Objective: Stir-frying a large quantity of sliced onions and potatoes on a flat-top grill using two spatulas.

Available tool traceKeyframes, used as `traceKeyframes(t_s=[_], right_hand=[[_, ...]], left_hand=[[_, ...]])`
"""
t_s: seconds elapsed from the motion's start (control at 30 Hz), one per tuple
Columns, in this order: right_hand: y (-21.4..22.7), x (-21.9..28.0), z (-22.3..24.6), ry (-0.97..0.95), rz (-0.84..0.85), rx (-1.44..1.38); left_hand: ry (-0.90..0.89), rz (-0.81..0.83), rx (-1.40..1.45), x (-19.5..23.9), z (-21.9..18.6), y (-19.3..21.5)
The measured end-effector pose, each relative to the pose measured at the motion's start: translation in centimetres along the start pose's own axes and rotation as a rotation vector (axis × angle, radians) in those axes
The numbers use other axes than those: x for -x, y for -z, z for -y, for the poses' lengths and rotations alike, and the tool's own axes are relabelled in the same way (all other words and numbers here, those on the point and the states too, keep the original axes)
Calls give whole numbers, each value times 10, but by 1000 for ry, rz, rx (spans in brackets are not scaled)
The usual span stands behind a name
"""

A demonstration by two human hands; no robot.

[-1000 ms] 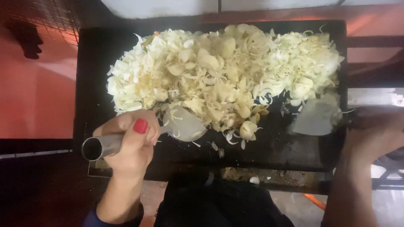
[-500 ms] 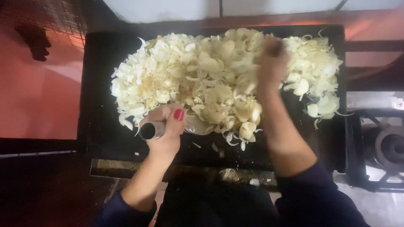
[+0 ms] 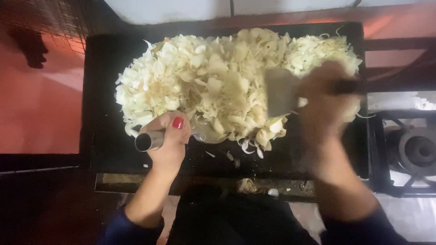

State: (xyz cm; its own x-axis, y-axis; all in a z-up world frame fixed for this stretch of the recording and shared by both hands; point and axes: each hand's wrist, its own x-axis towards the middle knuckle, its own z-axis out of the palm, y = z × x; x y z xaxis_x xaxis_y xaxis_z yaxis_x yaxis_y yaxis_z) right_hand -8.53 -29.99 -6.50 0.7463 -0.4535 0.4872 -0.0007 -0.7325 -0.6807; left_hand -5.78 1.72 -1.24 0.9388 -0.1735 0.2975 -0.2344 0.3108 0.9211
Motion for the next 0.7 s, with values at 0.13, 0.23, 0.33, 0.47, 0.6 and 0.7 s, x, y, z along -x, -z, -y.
traceKeyframes(t_s=[0.13,0.23,0.33,0.47,0.6,0.7], right_hand=[[83,59,-31,-198,-307,-677],[104,116,-79,-235,-303,-623],[103,170,-99,-376,-398,-743],[74,184,-70,-409,-463,-954],[39,130,7,-292,-365,-485],[9,109,-7,-271,-364,-600]], left_hand=[[-20,6,-56,6,-5,2],[-98,18,-32,16,-13,1],[-132,38,13,29,-22,0],[-109,105,167,40,-30,-9],[-54,120,-14,45,-17,-30],[65,212,-173,36,0,-50]])
